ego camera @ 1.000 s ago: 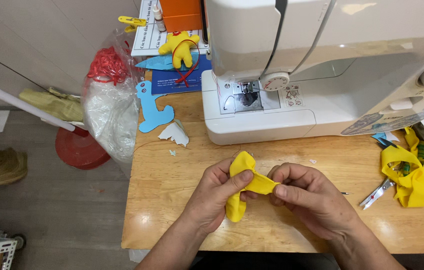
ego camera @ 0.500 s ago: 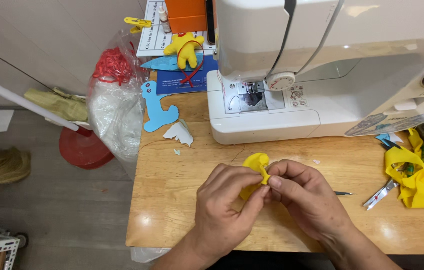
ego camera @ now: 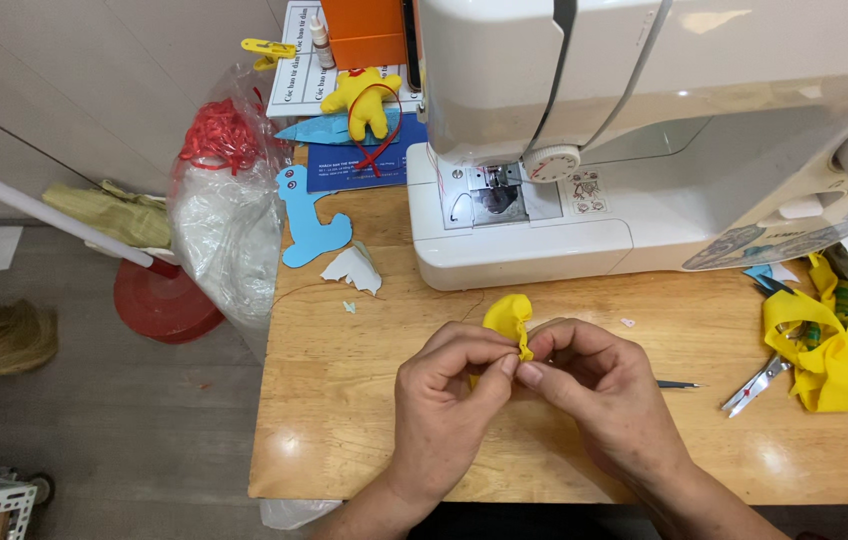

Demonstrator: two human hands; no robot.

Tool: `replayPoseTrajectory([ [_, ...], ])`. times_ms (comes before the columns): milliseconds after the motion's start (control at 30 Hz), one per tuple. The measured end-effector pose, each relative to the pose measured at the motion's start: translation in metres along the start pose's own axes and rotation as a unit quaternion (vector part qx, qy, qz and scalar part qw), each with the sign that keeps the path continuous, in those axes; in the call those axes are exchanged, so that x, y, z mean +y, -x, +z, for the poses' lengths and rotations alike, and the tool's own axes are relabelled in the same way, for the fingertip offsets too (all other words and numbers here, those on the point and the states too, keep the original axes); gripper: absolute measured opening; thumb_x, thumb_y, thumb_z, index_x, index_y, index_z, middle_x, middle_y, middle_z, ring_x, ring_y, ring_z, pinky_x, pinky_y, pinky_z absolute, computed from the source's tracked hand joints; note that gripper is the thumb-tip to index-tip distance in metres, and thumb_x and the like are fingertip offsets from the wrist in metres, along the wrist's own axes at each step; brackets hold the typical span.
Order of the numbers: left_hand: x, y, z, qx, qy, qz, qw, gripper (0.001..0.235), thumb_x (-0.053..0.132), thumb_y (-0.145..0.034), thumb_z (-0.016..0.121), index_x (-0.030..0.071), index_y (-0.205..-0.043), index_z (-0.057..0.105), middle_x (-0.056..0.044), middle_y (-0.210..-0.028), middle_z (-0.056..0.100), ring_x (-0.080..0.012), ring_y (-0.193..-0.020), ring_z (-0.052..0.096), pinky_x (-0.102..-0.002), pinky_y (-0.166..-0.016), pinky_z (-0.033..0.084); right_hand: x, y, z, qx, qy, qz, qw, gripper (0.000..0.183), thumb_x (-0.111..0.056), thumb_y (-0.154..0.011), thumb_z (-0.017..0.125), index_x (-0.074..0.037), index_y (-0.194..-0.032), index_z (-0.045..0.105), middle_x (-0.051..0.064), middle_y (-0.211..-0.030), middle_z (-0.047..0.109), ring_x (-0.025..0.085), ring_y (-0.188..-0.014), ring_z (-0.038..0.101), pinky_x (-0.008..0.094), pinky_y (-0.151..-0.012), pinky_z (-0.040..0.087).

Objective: The person holds a small yellow fabric piece and uses a black tool to open the opening. They then take white stuffing material and push it into the yellow fabric piece by hand, repeating the process to fill the item.

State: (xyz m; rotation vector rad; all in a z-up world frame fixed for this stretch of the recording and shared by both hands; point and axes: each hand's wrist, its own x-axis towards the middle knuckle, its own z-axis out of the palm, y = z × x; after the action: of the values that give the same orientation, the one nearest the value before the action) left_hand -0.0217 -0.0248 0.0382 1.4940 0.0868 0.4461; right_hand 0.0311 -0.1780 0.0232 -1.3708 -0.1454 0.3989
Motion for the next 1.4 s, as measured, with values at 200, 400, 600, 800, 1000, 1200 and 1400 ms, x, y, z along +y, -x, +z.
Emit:
replayPoseTrajectory([
  [200,0.002,0.0,0.003,0.027,-0.033,0.002,0.999,0.007,0.001,-0.09,0.069,0.007,-0.087,0.072,-0.006,-0.091,0.07,-0.0147,-0.087,0.068,-0.025,-0.078,0.057,0.004,-0.003,-0.003,-0.013,0.04,-0.004,0.999,0.008,0.0,-0.086,0.074,-0.005,-0.084,0.068,0.003,-0.085,0.066,0.013,-0.081,0.06,0.027,-0.078,0.047],
  [400,-0.004,0.001,0.008,0.016,-0.029,0.019,0.999,0.006,0.001,-0.09,0.066,0.006,-0.088,0.067,-0.009,-0.097,0.065,-0.0174,-0.092,0.065,-0.027,-0.08,0.055,-0.003,-0.004,0.01,0.019,-0.101,-0.063,0.993,0.015,0.009,-0.081,0.065,-0.003,-0.076,0.057,0.016,-0.085,0.067,0.023,-0.08,0.062,0.032,-0.073,0.049],
  [600,-0.014,0.003,0.011,0.016,0.016,0.003,1.0,0.003,0.005,-0.094,0.063,0.006,-0.092,0.065,-0.01,-0.103,0.062,-0.0175,-0.097,0.064,-0.027,-0.084,0.056,0.018,-0.012,-0.001,0.053,-0.213,0.077,0.973,0.015,0.01,-0.082,0.067,0.002,-0.094,0.07,0.016,-0.082,0.069,0.025,-0.064,0.062,0.032,-0.066,0.054],
  [800,-0.017,0.005,0.008,0.003,0.07,-0.013,0.997,0.005,0.005,-0.097,0.06,0.006,-0.095,0.064,-0.011,-0.11,0.06,-0.018,-0.102,0.063,-0.029,-0.09,0.055,0.008,-0.01,0.001,0.011,-0.251,0.093,0.963,0.008,0.003,-0.086,0.071,0.002,-0.093,0.069,0.016,-0.091,0.072,0.025,-0.073,0.066,0.033,-0.063,0.054],
  [1000,-0.018,0.003,0.006,-0.02,0.088,-0.012,0.996,0.003,0.009,-0.098,0.059,0.008,-0.097,0.063,-0.01,-0.111,0.06,-0.0188,-0.105,0.06,-0.03,-0.093,0.052,0.016,-0.004,-0.001,0.031,-0.188,-0.024,0.981,0.02,0.016,-0.08,0.067,0.003,-0.095,0.066,0.016,-0.094,0.068,0.024,-0.077,0.066,0.032,-0.072,0.056],
  [1200,-0.004,-0.002,0.006,-0.044,-0.017,0.047,0.998,0.019,0.005,-0.085,0.07,0.006,-0.103,0.064,-0.012,-0.111,0.061,-0.0218,-0.106,0.065,-0.03,-0.091,0.059,0.006,0.001,0.002,0.054,-0.071,-0.071,0.994,0.022,0.011,-0.079,0.074,-0.003,-0.093,0.064,0.011,-0.095,0.071,0.017,-0.089,0.067,0.029,-0.085,0.055],
  [1400,0.0,-0.007,0.003,-0.019,-0.119,0.09,0.989,0.003,0.007,-0.092,0.064,0.008,-0.09,0.067,-0.009,-0.096,0.069,-0.0201,-0.088,0.069,-0.031,-0.081,0.057,0.01,-0.001,-0.004,0.037,-0.012,-0.091,0.995,0.021,0.006,-0.081,0.076,-0.004,-0.095,0.064,0.009,-0.093,0.07,0.015,-0.087,0.066,0.027,-0.079,0.057],
])
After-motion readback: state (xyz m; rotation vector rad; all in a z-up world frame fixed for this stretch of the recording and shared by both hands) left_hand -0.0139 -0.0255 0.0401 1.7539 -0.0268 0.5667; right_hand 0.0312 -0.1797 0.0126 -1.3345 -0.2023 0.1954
